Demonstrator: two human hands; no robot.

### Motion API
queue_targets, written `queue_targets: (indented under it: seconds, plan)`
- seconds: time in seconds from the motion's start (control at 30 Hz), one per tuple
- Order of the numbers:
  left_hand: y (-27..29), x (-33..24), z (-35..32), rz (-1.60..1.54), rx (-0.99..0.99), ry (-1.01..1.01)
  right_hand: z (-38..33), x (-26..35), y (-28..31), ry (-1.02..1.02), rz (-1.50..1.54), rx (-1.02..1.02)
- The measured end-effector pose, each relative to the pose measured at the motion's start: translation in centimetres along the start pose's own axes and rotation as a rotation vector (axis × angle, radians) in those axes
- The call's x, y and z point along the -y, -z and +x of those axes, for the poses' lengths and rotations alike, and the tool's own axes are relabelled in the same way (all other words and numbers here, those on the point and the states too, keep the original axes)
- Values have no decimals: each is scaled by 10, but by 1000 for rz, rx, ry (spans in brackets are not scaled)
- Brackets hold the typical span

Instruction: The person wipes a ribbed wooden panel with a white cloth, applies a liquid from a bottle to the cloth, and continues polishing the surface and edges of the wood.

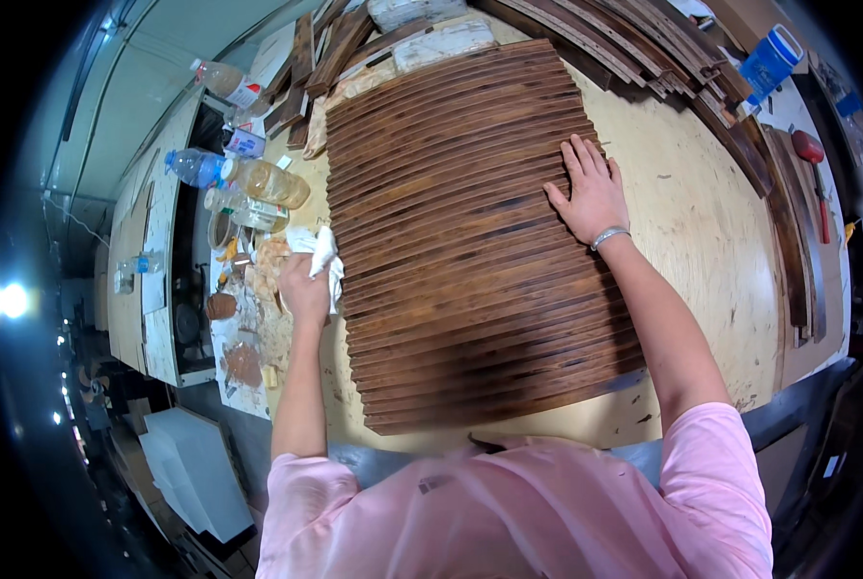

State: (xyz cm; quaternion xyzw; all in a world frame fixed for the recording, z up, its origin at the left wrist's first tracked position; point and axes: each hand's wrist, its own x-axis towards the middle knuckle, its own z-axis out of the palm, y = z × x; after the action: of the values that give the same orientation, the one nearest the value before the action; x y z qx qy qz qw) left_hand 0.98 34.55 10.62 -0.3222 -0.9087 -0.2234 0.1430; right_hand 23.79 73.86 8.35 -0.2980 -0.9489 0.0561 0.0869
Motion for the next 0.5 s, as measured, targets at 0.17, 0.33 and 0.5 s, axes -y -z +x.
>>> queue_targets:
  seconds: [0.17,0.33,0.5]
  plan:
    - [-58,-129,31,-369,-10,-71,1,-4,-4,-7,-18,-4]
    - [-109,-219,41,10,430,-355,0,-3,-2,-2,-15,12]
    - [-69,-87,30,-20,321,-126,0,-5,-1,-9,-18,7]
